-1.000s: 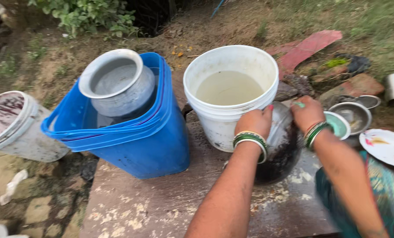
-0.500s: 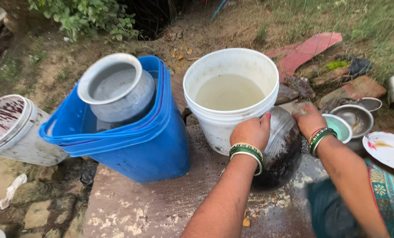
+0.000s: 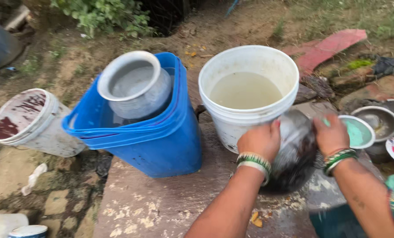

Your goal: The person scrubs a black metal pot with a scrub pad and soapy water on a wooden platform next to several buckets.

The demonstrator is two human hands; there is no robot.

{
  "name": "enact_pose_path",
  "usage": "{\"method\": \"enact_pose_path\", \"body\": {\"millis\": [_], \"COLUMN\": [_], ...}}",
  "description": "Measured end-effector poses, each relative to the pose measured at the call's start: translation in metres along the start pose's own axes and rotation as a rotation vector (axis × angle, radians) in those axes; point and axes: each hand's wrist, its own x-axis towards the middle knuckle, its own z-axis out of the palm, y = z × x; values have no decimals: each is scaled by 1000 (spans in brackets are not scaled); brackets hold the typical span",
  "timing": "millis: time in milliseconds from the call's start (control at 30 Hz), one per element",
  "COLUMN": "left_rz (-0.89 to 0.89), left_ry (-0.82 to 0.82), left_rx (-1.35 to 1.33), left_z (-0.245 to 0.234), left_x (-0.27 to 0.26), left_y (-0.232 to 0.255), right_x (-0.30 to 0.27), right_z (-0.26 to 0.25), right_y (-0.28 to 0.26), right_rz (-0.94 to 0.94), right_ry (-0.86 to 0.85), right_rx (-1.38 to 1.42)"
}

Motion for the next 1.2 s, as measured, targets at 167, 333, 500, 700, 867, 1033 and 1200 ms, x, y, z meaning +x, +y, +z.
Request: {"method": "enact_pose_path", "body": {"millis": [167, 333, 500, 700, 867, 1033, 1200], "left_rz": [-11, -96, -602, -408, -8, 13, 151], "left_ry": [76, 198, 346, 121, 101, 170, 163], "left_rx": [-93, -317, -760, -638, -234, 118, 251], "left_z": [-3, 3, 55, -11, -62, -65, -67], "left_x": [-46, -75, -94, -69, -23, -33, -36], "left_y": [-30, -66, -64, -24, 20, 27, 28], "right_x": [27, 23, 30, -4, -30, -50, -53], "right_z": [47, 42, -52, -92, -93, -101, -91], "right_y": [103, 78, 2, -106, -157, -180, -176], "right_rz": [-250, 240, 36, -160, -561, -612, -561], "right_ry": [-306, -464, -232, -220, -184, -182, -178], "right_rx": [-174, 695, 372, 470, 254, 237, 224]}}
